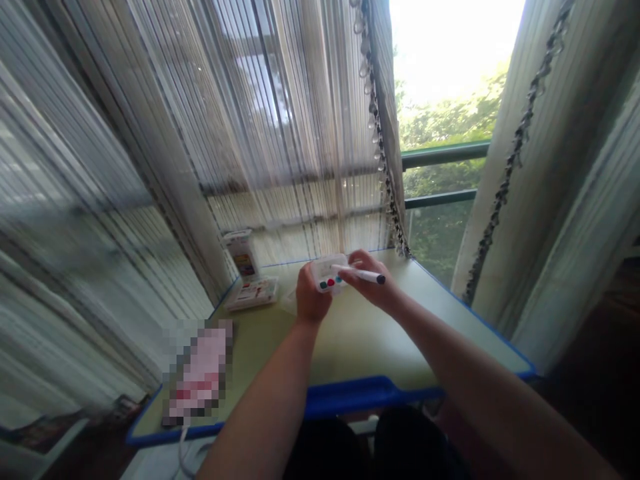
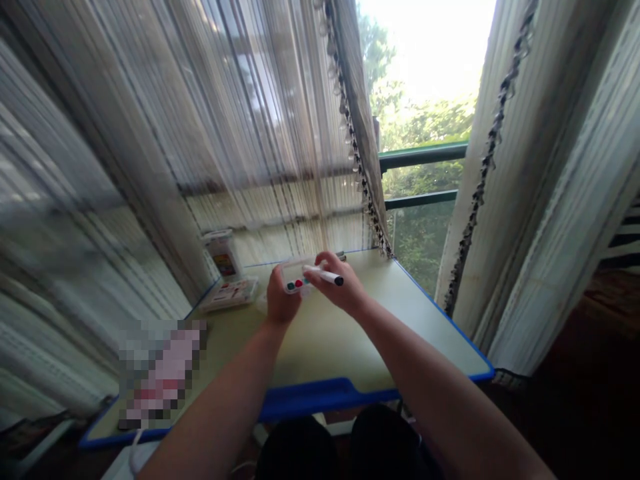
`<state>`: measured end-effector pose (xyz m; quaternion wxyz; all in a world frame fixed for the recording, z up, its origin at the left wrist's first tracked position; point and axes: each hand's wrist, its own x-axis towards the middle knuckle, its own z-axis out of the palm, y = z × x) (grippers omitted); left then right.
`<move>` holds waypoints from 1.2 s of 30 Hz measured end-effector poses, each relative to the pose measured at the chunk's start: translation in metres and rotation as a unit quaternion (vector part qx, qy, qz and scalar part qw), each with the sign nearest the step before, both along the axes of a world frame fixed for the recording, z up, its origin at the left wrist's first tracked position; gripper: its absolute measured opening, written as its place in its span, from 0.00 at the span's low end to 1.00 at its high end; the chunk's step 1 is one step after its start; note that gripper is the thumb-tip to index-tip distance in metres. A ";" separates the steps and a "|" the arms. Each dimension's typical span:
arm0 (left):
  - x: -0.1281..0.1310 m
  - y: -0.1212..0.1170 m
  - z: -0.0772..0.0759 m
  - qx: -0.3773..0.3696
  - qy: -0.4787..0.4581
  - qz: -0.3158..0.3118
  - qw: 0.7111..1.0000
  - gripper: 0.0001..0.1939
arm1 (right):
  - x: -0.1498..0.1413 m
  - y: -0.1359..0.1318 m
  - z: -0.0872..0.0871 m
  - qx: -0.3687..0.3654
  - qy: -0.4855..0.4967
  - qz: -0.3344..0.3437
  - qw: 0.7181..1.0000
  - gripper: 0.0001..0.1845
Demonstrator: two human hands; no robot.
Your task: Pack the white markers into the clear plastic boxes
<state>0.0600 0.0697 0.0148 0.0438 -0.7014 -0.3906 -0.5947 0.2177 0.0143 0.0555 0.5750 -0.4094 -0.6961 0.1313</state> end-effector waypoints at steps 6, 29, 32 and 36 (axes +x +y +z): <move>0.001 0.001 0.000 0.004 -0.015 -0.001 1.000 0.22 | 0.001 -0.002 0.005 0.043 -0.071 -0.030 0.996 0.14; 0.000 0.005 -0.004 -0.009 -0.028 0.012 0.999 0.23 | 0.018 0.000 0.003 0.077 -0.192 0.017 0.978 0.19; -0.001 0.004 -0.003 -0.012 -0.031 0.007 0.999 0.23 | 0.017 0.000 0.004 0.083 -0.165 0.063 0.981 0.12; -0.002 0.005 -0.003 -0.004 -0.026 0.013 1.000 0.22 | 0.018 -0.004 0.007 0.069 -0.174 0.050 0.981 0.14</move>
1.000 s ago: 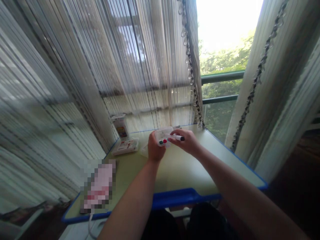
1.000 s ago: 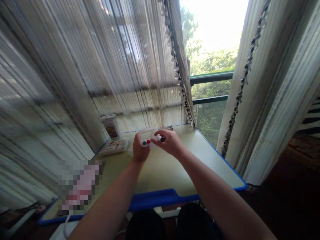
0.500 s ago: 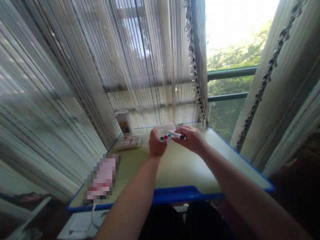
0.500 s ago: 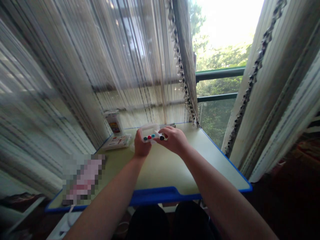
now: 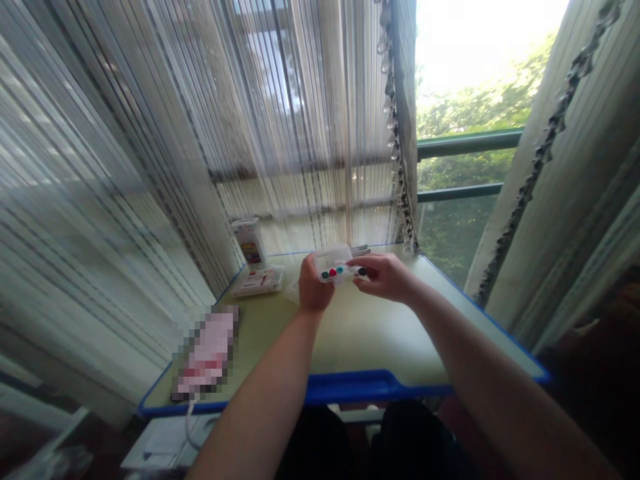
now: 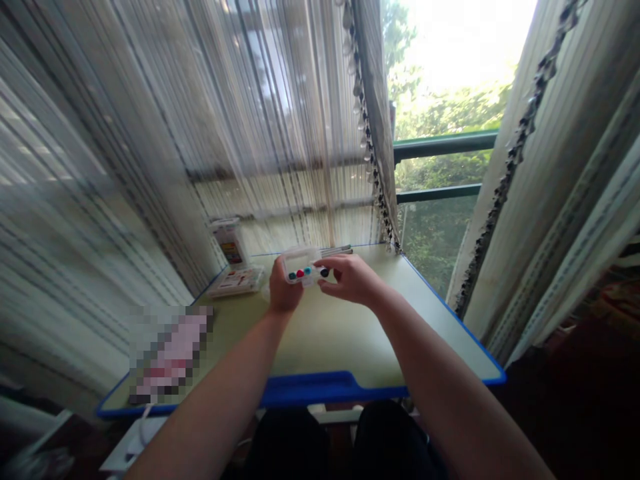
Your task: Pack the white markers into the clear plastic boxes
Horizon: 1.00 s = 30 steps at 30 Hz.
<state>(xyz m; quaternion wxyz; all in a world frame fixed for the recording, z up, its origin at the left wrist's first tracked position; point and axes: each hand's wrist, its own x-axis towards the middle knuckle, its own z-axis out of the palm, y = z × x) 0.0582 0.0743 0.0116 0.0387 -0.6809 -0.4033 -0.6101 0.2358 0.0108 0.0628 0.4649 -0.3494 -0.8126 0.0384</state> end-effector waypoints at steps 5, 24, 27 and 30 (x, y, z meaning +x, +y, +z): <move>0.000 0.000 -0.001 0.005 0.011 0.000 1.000 0.22 | 0.000 -0.001 0.000 0.034 0.010 -0.031 0.999 0.17; 0.003 -0.006 0.005 0.017 0.007 -0.023 1.000 0.22 | -0.005 0.006 -0.009 0.058 0.059 -0.014 0.996 0.11; 0.003 -0.004 0.004 0.024 0.012 -0.030 0.999 0.22 | -0.008 0.004 -0.008 0.067 0.050 -0.010 0.996 0.11; 0.002 -0.003 0.004 0.027 0.005 -0.036 0.999 0.21 | -0.005 0.012 -0.014 0.055 0.110 -0.037 0.992 0.13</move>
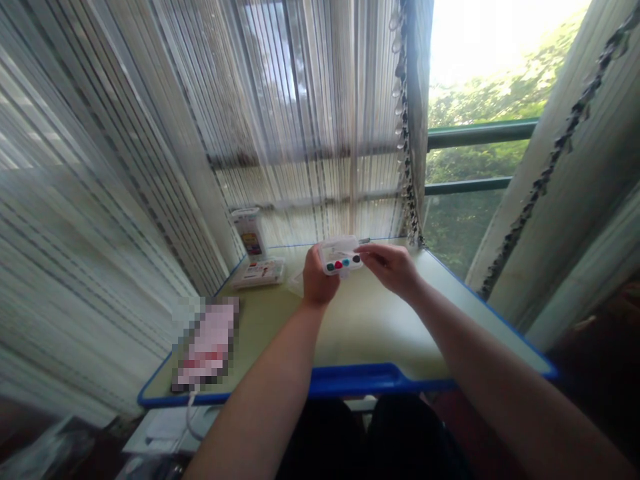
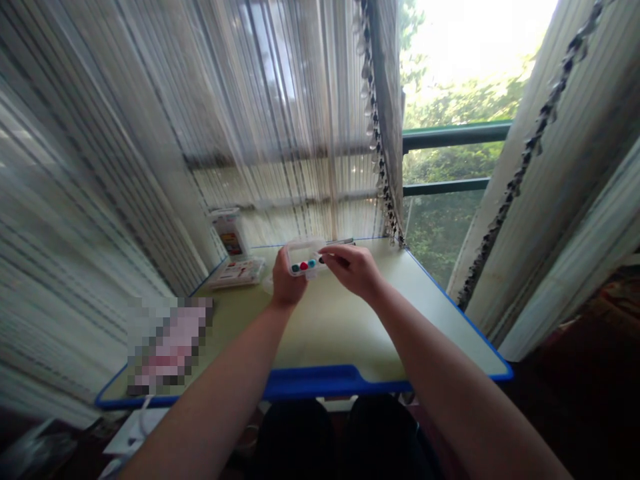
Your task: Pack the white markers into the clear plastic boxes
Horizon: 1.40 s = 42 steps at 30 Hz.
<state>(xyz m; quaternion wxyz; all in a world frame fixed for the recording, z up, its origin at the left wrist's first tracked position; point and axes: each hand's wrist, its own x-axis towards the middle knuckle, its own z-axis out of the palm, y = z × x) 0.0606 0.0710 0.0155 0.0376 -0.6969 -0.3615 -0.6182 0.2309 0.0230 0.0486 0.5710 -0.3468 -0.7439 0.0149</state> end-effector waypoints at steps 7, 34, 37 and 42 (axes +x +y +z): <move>-0.001 0.004 -0.002 0.004 -0.019 -0.017 1.000 0.22 | 0.029 0.062 -0.049 -0.177 -0.180 -0.249 0.935 0.23; -0.007 0.004 -0.003 0.006 -0.030 0.006 1.000 0.22 | 0.041 0.061 -0.038 -0.295 -0.251 -0.313 0.867 0.17; -0.008 0.004 -0.003 0.010 -0.013 0.012 1.000 0.22 | 0.047 0.050 -0.019 -0.157 -0.043 -0.280 0.946 0.18; -0.005 0.005 -0.006 0.023 0.023 0.016 0.999 0.23 | 0.017 0.015 0.004 0.002 0.214 -0.022 0.977 0.15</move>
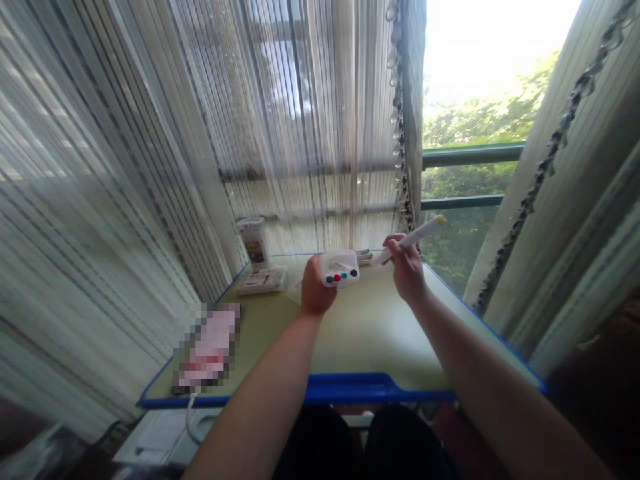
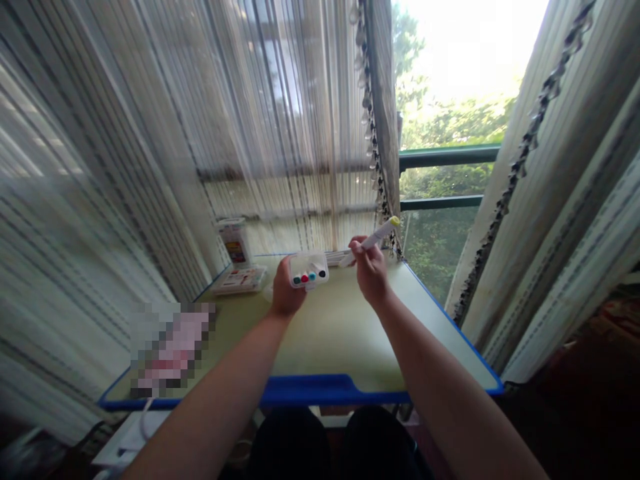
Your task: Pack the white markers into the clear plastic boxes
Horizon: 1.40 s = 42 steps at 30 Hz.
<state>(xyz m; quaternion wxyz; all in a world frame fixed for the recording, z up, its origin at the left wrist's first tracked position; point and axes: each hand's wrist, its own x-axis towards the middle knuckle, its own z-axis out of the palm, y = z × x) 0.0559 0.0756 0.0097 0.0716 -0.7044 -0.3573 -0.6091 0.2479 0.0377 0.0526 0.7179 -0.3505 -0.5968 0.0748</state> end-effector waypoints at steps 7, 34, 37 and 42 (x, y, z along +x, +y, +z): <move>0.002 -0.002 0.000 -0.027 0.018 0.009 0.999 0.24 | -0.035 -0.033 0.004 0.035 -0.128 0.045 0.990 0.12; 0.005 0.004 -0.005 -0.010 0.064 -0.009 0.998 0.23 | -0.039 -0.039 0.008 -0.072 -0.284 -0.004 0.956 0.14; 0.005 0.003 -0.004 -0.016 0.061 -0.014 0.998 0.23 | -0.040 -0.039 0.007 -0.074 -0.303 0.016 0.950 0.16; 0.005 0.000 -0.004 -0.032 0.053 -0.029 0.998 0.22 | -0.041 -0.036 0.002 -0.047 -0.296 -0.003 0.954 0.11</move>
